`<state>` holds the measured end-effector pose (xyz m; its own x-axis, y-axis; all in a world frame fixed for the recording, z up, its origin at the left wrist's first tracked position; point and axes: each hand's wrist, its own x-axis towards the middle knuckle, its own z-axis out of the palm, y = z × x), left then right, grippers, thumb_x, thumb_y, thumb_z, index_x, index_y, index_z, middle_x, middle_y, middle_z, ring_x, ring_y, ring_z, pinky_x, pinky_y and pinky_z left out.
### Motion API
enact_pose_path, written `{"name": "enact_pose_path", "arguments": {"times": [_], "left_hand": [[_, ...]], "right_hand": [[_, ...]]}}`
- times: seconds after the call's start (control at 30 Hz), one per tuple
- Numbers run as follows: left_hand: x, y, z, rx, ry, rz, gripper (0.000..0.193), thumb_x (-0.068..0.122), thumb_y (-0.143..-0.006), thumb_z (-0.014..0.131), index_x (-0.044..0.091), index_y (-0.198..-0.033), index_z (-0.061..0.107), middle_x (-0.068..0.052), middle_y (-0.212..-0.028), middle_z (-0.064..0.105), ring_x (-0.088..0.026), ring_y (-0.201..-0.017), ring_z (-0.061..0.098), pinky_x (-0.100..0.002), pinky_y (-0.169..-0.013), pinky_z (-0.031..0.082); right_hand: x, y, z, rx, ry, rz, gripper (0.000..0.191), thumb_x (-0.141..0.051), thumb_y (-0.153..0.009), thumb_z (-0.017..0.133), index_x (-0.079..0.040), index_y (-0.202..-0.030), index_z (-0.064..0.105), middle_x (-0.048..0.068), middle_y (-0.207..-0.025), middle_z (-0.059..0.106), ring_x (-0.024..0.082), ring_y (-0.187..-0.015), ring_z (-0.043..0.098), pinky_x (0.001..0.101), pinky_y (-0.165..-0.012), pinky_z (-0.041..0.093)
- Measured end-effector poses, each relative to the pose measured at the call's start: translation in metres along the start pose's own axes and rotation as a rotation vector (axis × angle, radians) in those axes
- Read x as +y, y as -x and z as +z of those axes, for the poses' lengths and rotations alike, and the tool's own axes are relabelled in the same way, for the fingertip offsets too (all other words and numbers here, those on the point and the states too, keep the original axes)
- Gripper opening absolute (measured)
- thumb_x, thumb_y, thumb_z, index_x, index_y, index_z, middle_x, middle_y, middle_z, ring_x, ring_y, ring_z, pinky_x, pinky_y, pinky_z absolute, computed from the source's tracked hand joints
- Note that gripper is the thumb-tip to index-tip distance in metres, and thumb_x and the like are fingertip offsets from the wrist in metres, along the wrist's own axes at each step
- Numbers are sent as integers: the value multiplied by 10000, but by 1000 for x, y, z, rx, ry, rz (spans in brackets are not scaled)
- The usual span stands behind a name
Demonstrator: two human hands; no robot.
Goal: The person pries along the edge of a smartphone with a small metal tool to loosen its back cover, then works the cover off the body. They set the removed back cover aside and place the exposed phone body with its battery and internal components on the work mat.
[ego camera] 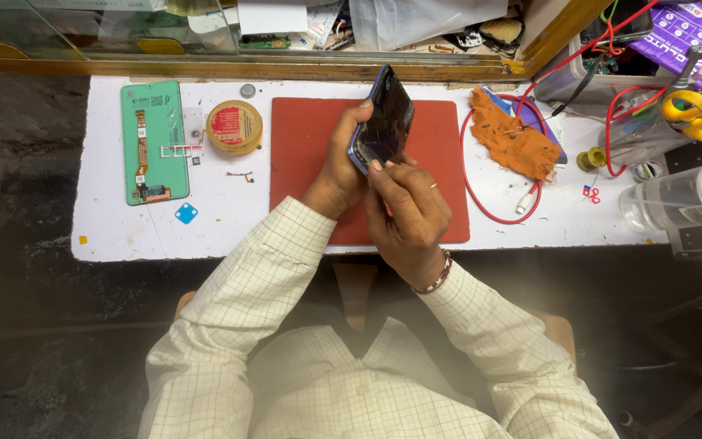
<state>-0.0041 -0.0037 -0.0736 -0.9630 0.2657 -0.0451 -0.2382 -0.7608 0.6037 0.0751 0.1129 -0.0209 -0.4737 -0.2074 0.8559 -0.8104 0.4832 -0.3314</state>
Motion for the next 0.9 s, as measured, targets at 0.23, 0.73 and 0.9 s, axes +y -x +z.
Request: {"name": "enact_pose_path", "arguments": {"times": [0.23, 0.73, 0.9], "left_hand": [[-3, 0, -2, 9, 3, 16, 564, 499, -939, 516, -3, -1189, 585, -143, -962, 644, -268, -758, 676, -389, -674, 588], [-5, 4, 7, -17, -226, 180, 610, 423, -975, 460, 104, -1489, 386, -58, -1175, 586, -188, -819, 616, -328, -715, 563], [-9, 5, 3, 29, -435, 293, 756, 410, -996, 456, 222, -1643, 113, -139, -1143, 525, -153, -834, 583, -307, -723, 541]], "right_hand": [[3, -3, -6, -68, -9, -31, 289, 100, -869, 777, 10, -1134, 704, 120, -966, 661, 273, -914, 693, 431, -943, 611], [13, 4, -20, -76, -356, 292, 225, 117, -934, 715, 37, -1143, 700, 124, -1036, 729, 188, -969, 744, 349, -1063, 603], [13, 13, -27, -31, -577, 655, 232, 51, -973, 697, 67, -1203, 679, 117, -1125, 730, 140, -1027, 727, 278, -939, 606]]}}
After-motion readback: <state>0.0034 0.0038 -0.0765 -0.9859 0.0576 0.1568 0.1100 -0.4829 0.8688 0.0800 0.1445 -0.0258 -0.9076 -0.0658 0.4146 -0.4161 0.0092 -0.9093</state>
